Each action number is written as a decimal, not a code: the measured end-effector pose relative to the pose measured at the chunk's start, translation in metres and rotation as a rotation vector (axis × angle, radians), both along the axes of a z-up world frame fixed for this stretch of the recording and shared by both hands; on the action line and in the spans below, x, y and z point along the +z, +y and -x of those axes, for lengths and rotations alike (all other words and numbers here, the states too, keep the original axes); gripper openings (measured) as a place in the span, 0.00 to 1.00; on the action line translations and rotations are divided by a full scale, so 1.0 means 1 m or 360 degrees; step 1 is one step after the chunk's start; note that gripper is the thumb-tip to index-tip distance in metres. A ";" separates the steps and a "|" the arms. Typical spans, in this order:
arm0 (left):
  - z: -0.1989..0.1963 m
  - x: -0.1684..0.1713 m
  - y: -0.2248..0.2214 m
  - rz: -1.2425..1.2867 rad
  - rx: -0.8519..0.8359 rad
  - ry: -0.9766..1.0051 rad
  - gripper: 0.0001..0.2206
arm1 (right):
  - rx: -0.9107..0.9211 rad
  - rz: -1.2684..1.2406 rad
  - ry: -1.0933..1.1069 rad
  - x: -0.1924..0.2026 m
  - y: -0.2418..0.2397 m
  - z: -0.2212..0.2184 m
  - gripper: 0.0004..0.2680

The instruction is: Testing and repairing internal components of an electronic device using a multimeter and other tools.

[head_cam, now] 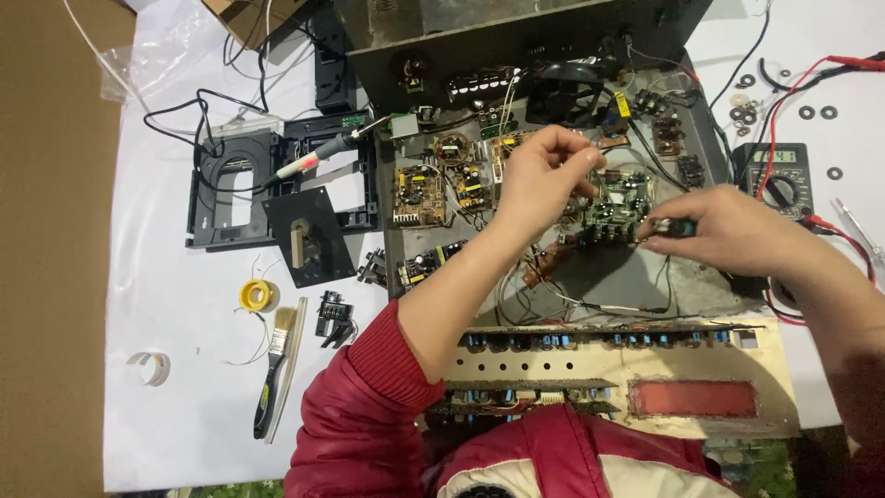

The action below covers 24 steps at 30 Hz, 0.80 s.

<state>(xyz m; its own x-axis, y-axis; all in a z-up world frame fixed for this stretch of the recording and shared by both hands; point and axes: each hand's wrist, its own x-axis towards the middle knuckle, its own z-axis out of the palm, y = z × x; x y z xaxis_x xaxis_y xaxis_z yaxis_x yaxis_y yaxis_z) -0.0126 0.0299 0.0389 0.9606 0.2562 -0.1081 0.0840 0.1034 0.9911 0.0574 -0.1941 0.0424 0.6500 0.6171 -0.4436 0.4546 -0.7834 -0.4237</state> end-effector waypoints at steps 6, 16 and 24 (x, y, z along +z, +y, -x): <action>0.002 0.014 0.006 0.0455 -0.0052 -0.0346 0.02 | -0.0242 -0.0243 -0.0122 -0.004 -0.010 0.000 0.07; -0.001 0.023 0.061 0.0665 0.0360 -0.1027 0.02 | -0.0514 -0.0777 -0.0464 -0.020 -0.028 -0.014 0.04; 0.032 0.038 0.079 0.0691 0.0126 -0.0956 0.04 | -0.0517 -0.0457 -0.0215 0.015 -0.004 -0.005 0.25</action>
